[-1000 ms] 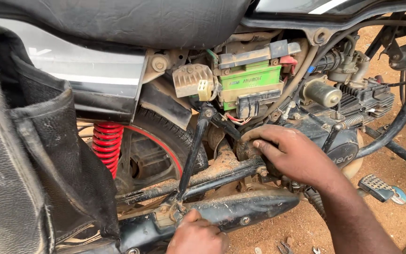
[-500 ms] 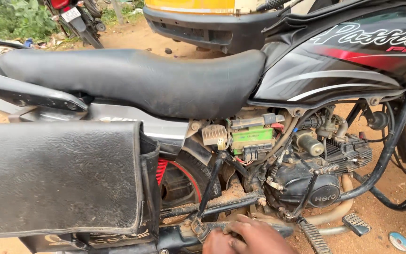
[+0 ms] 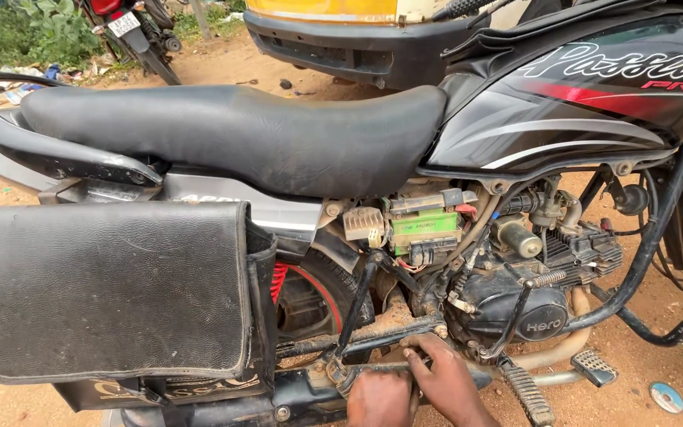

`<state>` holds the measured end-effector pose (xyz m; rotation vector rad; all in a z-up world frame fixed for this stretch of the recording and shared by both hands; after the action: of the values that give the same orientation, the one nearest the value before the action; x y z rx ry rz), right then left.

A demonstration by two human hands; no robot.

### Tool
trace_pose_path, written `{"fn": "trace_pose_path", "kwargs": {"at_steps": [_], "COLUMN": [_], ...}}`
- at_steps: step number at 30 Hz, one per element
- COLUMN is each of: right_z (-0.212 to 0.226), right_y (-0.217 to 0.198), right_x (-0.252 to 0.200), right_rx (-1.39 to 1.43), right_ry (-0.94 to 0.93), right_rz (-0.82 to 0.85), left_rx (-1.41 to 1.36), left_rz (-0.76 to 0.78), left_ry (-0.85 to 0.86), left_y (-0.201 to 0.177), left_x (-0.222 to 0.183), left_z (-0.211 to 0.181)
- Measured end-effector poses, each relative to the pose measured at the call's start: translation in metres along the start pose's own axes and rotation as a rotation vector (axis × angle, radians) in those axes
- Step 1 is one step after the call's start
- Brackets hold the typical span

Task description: The person works on the electrical area of a Hero motorcycle beside the seat. They hold the side panel aside while sparks appear near the battery, remove and reposition the panel, manipulate wiring connectors, tighten a fastener with a spanner, reconnect connectors, and finally press the kick starter.

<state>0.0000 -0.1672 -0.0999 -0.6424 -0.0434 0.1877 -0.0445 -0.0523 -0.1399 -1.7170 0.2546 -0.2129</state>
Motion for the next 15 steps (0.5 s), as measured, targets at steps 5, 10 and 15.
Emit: {"fn": "trace_pose_path", "kwargs": {"at_steps": [5,10,15], "right_z": [0.004,0.008,0.002], "right_y": [0.007,0.006,-0.004], "right_x": [0.003,0.003,0.004], "right_rx": [0.027,0.022,0.041], "right_ry": [-0.158,-0.111,-0.137], "right_rz": [-0.016,0.008,-0.021], "left_rx": [-0.016,-0.015,-0.022], "left_rz": [0.031,-0.001,0.047], "left_ry": [-0.035,-0.021,-0.015], "left_y": [0.004,0.001,-0.011], "left_x": [0.000,-0.001,-0.004], "left_z": [0.002,0.003,-0.006]}}
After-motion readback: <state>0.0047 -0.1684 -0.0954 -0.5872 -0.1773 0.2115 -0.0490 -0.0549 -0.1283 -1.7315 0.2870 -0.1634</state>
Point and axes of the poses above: each hand's wrist, its own x-axis towards the middle knuckle, its own y-axis out of the palm, z = x × y, the point moved 6 cm from there along x, towards the middle knuckle, and after that the axes turned 1 degree about -z, right-handed, at the moved point
